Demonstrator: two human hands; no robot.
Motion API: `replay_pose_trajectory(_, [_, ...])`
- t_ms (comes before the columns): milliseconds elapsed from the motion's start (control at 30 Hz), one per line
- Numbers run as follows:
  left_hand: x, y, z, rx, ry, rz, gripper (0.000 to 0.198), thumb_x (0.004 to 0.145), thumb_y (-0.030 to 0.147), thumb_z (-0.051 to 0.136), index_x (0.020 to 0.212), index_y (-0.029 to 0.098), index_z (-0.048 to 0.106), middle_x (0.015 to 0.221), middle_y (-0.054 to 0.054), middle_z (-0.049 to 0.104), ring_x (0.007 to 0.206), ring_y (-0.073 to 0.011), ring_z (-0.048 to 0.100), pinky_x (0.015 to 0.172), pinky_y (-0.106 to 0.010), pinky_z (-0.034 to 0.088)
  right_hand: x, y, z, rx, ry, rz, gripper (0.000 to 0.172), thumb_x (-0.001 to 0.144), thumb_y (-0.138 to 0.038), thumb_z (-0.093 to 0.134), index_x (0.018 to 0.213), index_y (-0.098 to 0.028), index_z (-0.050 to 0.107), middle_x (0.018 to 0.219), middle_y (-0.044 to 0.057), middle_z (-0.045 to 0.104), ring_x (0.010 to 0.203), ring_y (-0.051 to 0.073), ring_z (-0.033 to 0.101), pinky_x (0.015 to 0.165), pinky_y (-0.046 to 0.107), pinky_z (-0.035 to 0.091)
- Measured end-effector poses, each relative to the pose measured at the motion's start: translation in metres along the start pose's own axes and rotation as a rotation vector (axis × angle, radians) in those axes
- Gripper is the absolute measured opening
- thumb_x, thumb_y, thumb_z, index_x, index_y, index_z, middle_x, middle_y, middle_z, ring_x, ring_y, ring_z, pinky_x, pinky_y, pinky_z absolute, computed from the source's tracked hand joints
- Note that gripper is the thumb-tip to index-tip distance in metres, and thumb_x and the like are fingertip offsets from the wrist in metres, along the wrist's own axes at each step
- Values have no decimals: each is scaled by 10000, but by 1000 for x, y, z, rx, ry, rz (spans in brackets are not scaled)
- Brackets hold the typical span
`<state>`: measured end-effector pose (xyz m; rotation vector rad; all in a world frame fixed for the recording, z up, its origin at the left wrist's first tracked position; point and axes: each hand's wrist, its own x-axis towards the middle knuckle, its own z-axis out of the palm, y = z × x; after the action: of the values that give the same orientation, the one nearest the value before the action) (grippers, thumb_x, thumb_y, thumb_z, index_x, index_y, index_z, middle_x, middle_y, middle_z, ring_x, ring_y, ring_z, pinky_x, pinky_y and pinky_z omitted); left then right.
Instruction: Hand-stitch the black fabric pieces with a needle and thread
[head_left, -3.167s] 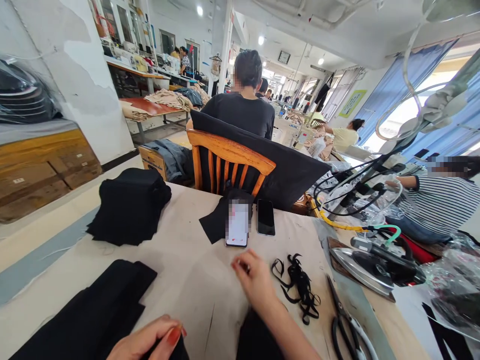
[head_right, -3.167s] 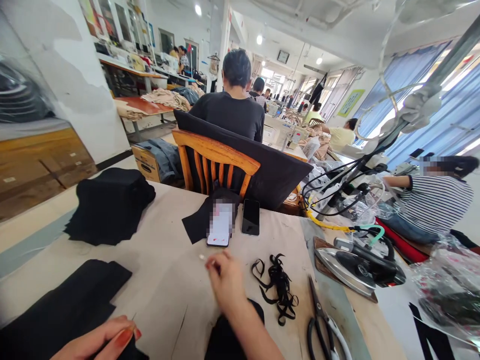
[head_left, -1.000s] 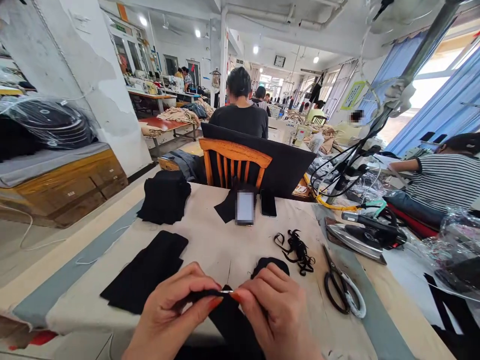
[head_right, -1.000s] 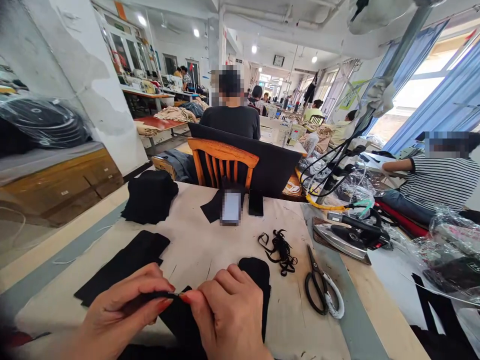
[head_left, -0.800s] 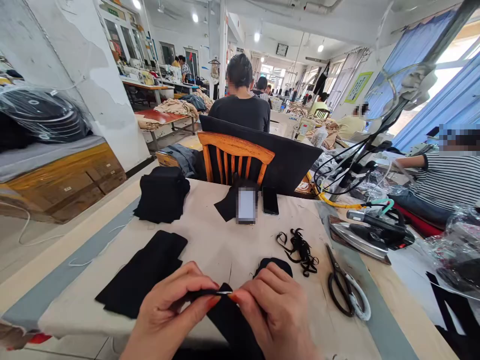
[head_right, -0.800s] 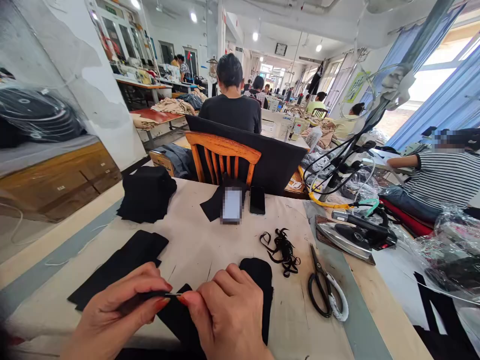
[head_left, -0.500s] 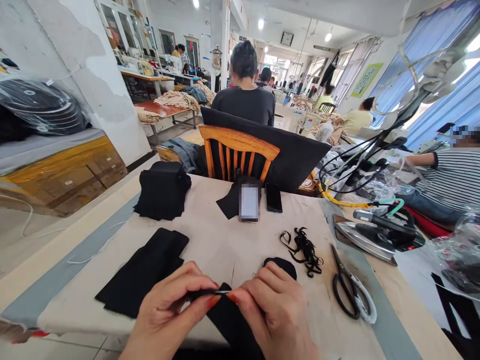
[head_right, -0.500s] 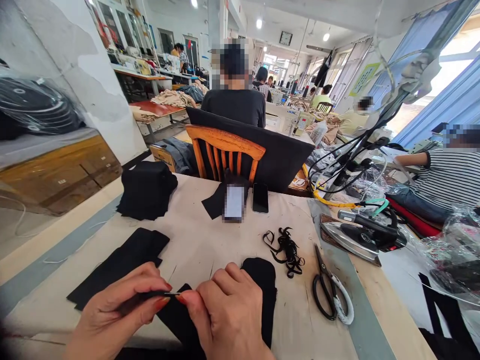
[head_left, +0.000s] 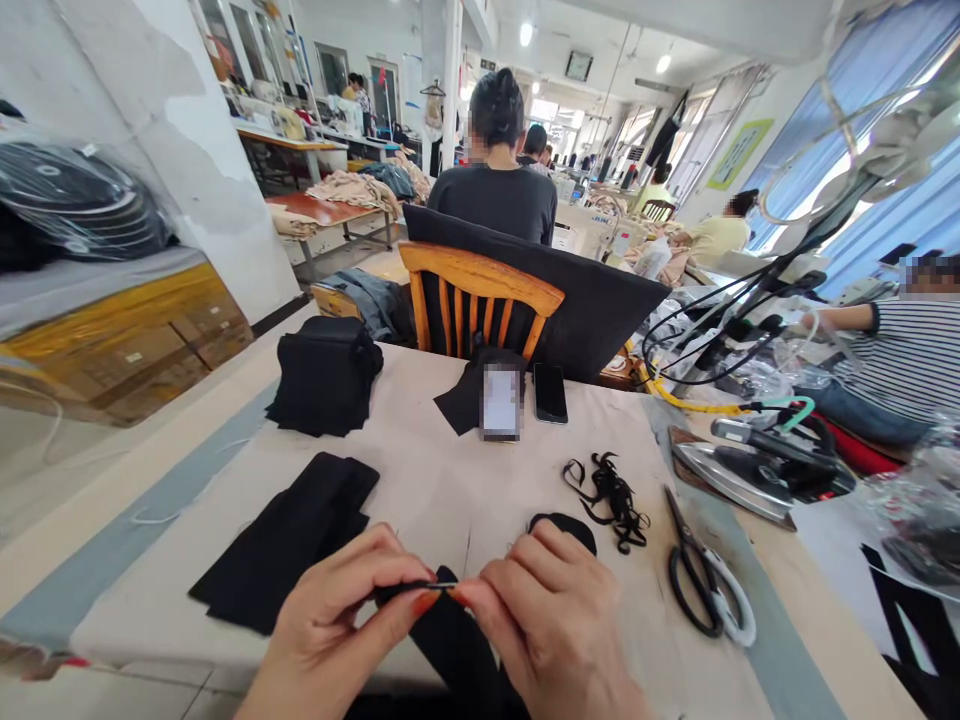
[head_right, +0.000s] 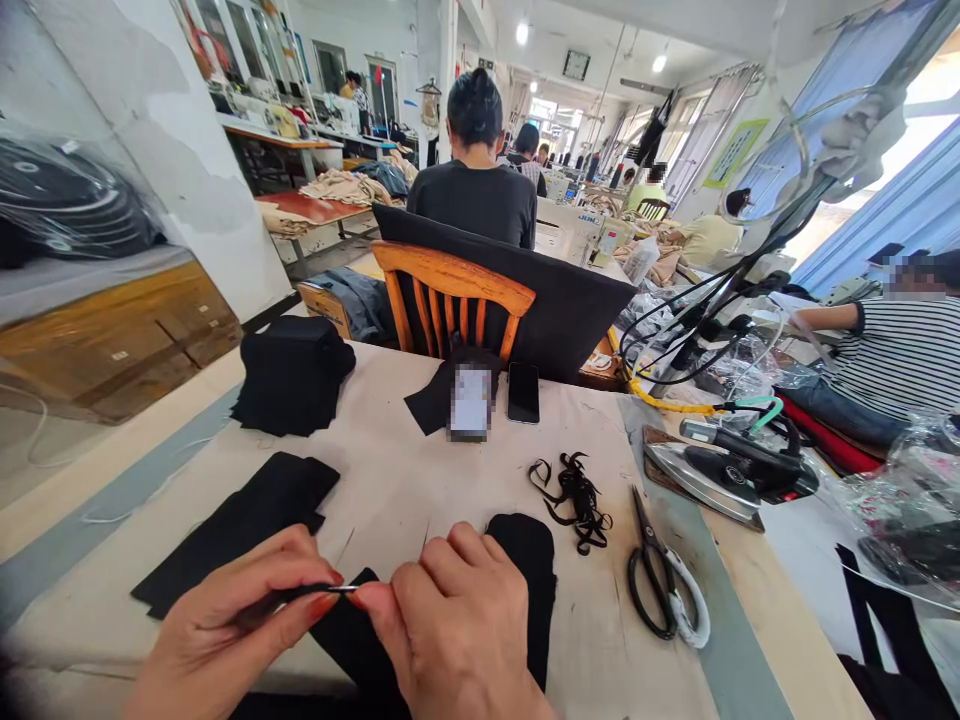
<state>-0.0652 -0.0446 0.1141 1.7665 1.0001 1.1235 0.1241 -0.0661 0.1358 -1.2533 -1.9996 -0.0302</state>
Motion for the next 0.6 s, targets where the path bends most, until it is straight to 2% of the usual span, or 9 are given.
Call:
replay_pose_trajectory(200, [2, -8, -3, 85, -95, -6, 152, 859, 191, 602, 765, 265, 696, 668, 41, 561, 577, -119, 553, 514, -195, 427, 4, 2, -3, -133, -49, -99, 431, 977, -318, 483, 572, -176, 516, 542, -7, 520, 554, 134, 435, 549, 290, 258])
replay_pose_trajectory(300, [3, -15, -3, 49, -133, 2, 181, 872, 221, 586, 720, 249, 680, 638, 40, 538, 558, -123, 541, 506, -200, 428, 0, 4, 4, 10, -119, -43, 486, 1010, -324, 373, 566, -172, 498, 531, -2, 509, 520, 120, 434, 513, 278, 255])
replay_pose_trajectory(367, [2, -19, -1, 42, -117, 12, 158, 868, 211, 592, 748, 254, 685, 645, 40, 549, 564, -121, 544, 513, -195, 431, -5, 6, 14, 74, -97, 31, 516, 1020, -333, 312, 563, -170, 491, 532, 9, 507, 507, 118, 431, 499, 278, 245])
replay_pose_trajectory(433, [1, -22, 1, 44, -68, 18, 137, 865, 189, 600, 792, 265, 689, 663, 41, 565, 584, -119, 553, 527, -189, 438, -14, 7, 27, 161, -72, 161, 532, 1011, -395, 310, 561, -174, 488, 537, 17, 505, 512, 123, 433, 497, 278, 235])
replay_pose_trajectory(467, [1, -23, 2, 35, -42, 28, 140, 866, 181, 600, 804, 270, 689, 661, 42, 561, 586, -119, 553, 528, -187, 439, -18, 6, 34, 296, -121, 267, 550, 1000, -454, 314, 553, -180, 481, 522, 10, 485, 498, 120, 425, 487, 270, 233])
replay_pose_trajectory(567, [1, -25, 6, -12, -15, 73, 172, 882, 162, 574, 825, 276, 690, 638, 46, 538, 569, -117, 548, 518, -188, 446, -31, 4, 55, 956, -390, 670, 615, 903, -676, 343, 520, -204, 432, 434, -45, 362, 392, 84, 325, 416, 229, 219])
replay_pose_trajectory(600, [1, -25, 7, -21, -14, 87, 181, 884, 158, 567, 834, 277, 693, 633, 45, 540, 570, -120, 553, 521, -191, 453, -34, 3, 61, 1134, -417, 775, 629, 852, -738, 368, 510, -212, 413, 418, -59, 330, 371, 77, 291, 398, 223, 212])
